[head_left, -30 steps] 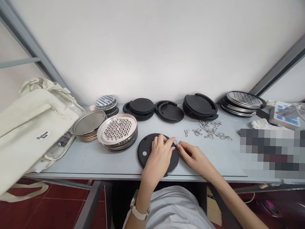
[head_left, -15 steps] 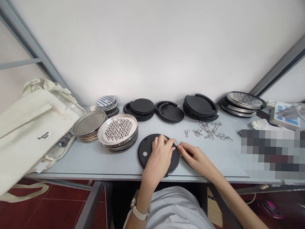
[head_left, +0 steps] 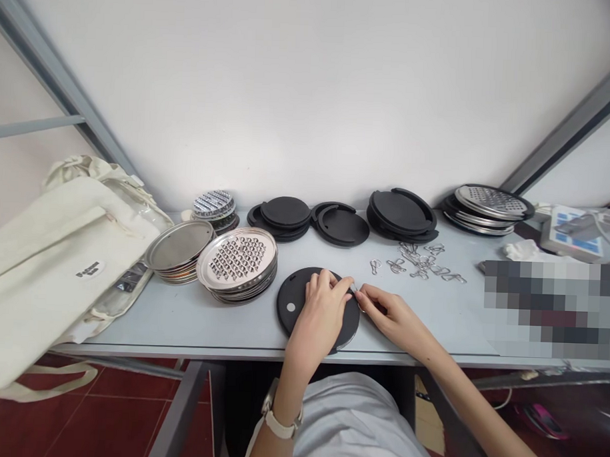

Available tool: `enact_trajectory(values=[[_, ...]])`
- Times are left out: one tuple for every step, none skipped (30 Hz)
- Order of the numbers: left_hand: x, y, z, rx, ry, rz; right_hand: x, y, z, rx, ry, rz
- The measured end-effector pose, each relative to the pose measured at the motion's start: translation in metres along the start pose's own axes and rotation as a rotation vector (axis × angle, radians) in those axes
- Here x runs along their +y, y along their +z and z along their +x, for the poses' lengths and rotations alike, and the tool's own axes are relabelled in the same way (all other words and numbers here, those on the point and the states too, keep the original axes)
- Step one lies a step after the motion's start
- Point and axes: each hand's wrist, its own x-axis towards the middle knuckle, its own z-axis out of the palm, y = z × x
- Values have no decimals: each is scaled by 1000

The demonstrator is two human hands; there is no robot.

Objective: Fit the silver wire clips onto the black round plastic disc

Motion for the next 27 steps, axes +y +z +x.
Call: enact_trajectory(values=[[0,0,0,0,1,-3,0,0,0,-1,-1,-1],[0,-1,0,0,1,-6,1,0,0,-2,-1,-2],[0,-1,-1,-1,1,-9,1,0,0,-6,-1,-2],[0,-1,-1,-3,2,-14,2,0,0,-10,-2,1],[0,-2,-1,-5,2,-18,2,0,0,-13,-3,3],[0,-2,-1,-7,3,-23,3,0,0,-14,-4,5],[0,-2,-1,-8,4,-28,3,0,0,-15,-3,6],[-1,-3,-1,-8,5,-34,4,1,0,-14,0,5],[-1,-3,-1,-9,6,-40,4,1,0,-11,4,4],[-1,-3,-1,-10,7,-47,4,1,0,-11,7,3],[-1,-3,-1,-12,7,-54,4,1,0,-10,9,3],[-1,-3,-1,-14,6,-62,4,1,0,-10,11,3],[-2,-3,-1,-16,6,-69,3,1,0,-12,13,2],[-2,-3,-1,-18,5,-75,3,1,0,-13,15,2],[-2,-3,-1,-20,5,-78,3,1,0,-14,16,3],[-2,-3,-1,-20,6,-79,2,1,0,-14,17,5],[-2,-3,-1,-21,8,-79,2,1,0,-12,17,8],[-3,-3,-1,-20,9,-78,2,1,0,-11,17,11],[-3,-3,-1,-19,11,-77,2,1,0,-7,18,13],[-3,-3,-1,-18,11,-76,3,1,-1,-4,18,14],[-3,-3,-1,-17,12,-76,3,1,-1,-3,18,14],[-3,-3,-1,-17,13,-75,4,1,-1,-3,17,14],[-3,-3,-1,-18,14,-75,5,1,-1,-1,17,14],[-3,-3,-1,-18,16,-74,5,2,-1,-1,15,15],[-3,-3,-1,-18,17,-73,6,2,-1,-1,14,15],[-3,-3,-1,-18,18,-72,6,2,0,0,12,17],[-3,-3,-1,-18,19,-73,6,2,0,1,9,18]])
